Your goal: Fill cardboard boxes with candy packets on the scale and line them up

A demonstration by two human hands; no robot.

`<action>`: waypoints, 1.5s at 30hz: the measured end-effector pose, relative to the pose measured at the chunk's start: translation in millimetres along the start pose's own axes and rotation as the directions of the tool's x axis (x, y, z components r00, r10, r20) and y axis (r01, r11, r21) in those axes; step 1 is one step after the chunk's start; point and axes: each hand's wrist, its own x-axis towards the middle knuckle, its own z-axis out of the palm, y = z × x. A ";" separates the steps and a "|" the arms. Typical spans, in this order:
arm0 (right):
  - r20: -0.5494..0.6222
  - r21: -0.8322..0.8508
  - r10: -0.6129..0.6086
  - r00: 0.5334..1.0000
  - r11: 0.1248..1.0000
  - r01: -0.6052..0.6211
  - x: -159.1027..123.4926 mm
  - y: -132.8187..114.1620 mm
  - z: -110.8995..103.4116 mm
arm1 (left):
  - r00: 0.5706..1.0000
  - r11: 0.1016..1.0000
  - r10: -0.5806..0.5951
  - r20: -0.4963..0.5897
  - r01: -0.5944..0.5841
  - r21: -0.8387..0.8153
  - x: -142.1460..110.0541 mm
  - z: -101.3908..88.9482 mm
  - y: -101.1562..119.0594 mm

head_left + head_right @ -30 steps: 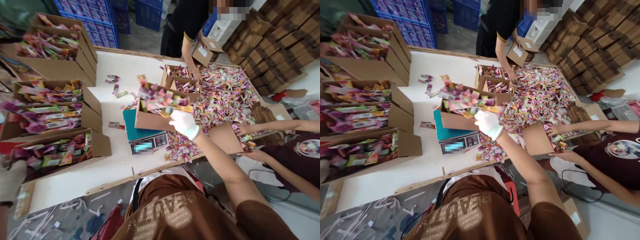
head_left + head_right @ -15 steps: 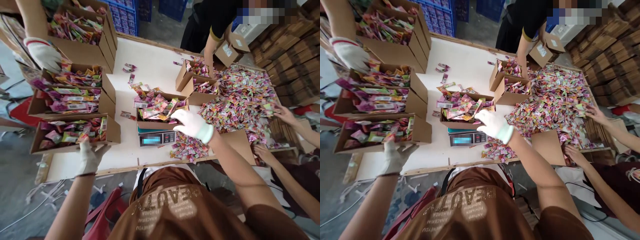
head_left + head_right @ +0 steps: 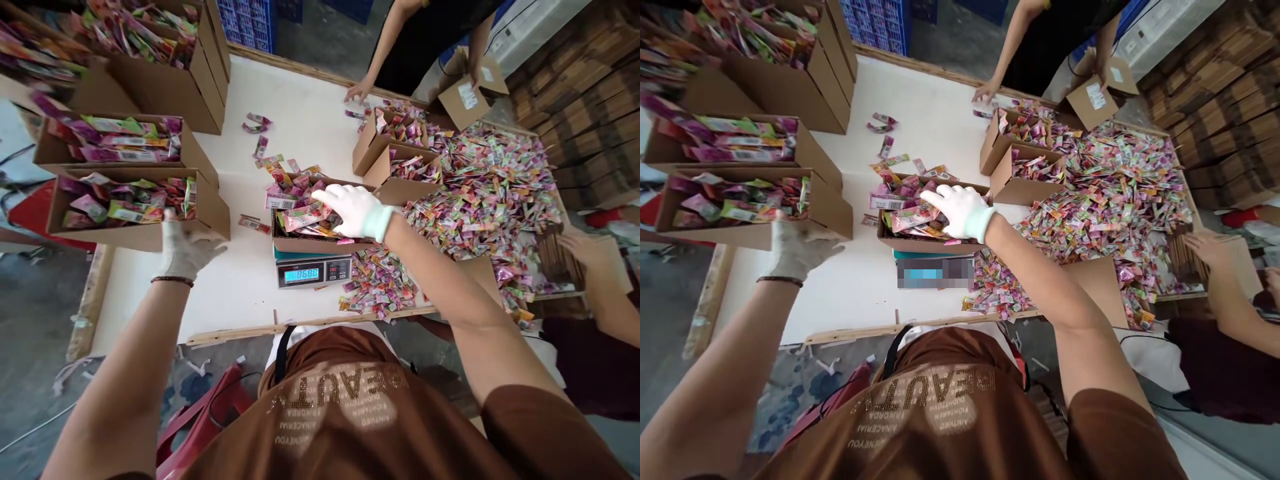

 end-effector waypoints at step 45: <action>-0.385 0.269 0.625 0.680 0.780 -0.565 -165.2 74.3 -13.0 | 0.832 0.826 0.522 -0.186 -0.439 0.353 -38.4 46.2 128.2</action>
